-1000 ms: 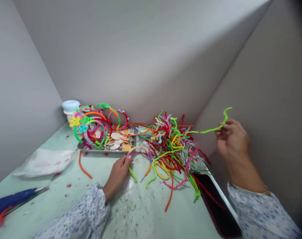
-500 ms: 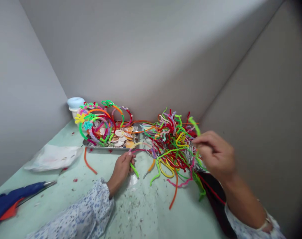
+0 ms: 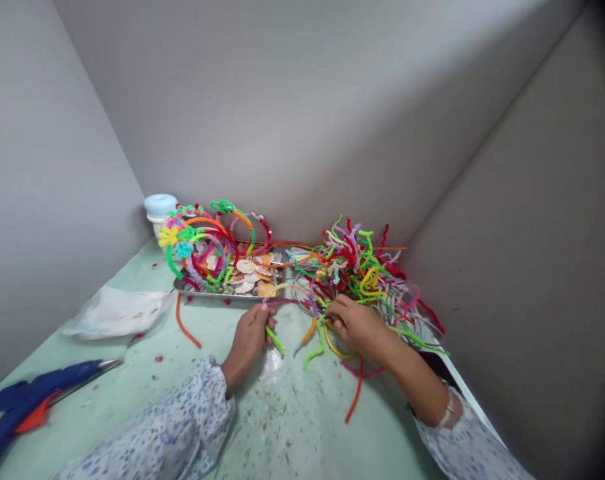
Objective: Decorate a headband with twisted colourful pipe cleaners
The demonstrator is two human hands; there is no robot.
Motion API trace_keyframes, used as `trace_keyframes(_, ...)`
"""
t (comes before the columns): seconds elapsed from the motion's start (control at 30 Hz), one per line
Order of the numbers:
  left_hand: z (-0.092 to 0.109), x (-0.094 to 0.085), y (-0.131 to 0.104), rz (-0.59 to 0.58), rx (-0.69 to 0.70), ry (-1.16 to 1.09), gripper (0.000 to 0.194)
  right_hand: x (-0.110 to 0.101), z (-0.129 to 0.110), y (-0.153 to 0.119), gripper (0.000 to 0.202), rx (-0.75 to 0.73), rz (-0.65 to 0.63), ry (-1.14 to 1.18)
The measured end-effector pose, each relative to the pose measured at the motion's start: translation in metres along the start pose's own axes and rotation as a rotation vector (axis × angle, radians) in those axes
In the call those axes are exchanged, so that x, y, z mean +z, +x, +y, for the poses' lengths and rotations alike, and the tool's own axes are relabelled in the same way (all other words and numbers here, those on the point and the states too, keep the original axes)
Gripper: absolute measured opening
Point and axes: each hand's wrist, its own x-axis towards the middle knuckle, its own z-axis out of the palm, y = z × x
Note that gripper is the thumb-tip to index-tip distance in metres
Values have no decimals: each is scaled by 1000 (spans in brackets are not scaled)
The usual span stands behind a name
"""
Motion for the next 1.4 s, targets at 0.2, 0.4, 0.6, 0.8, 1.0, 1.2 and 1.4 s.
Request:
trace_keyframes(0.2,1,0,-1,1,9,-5,43,-12,47,37,37,43,149,-106)
trace_keyframes(0.4,0,0,-1,1,1,-7,43,-35,93,57,33,82,309,-111)
trace_keyframes(0.6,-4,0,1,12,8,0,43,-40,105,57,29,82,331,-114)
trace_keyframes(0.8,-6,-1,3,26,23,10,42,-31,85,39,19,16,170,-105)
trace_keyframes(1.0,-7,0,3,22,20,-2,42,-21,54,21,14,-102,112,-202)
trace_keyframes(1.2,-8,0,4,28,23,4,42,-18,65,13,15,-142,-43,-328)
trace_keyframes(1.4,-8,-1,4,25,20,-19,42,-32,93,14,19,-27,13,-425)
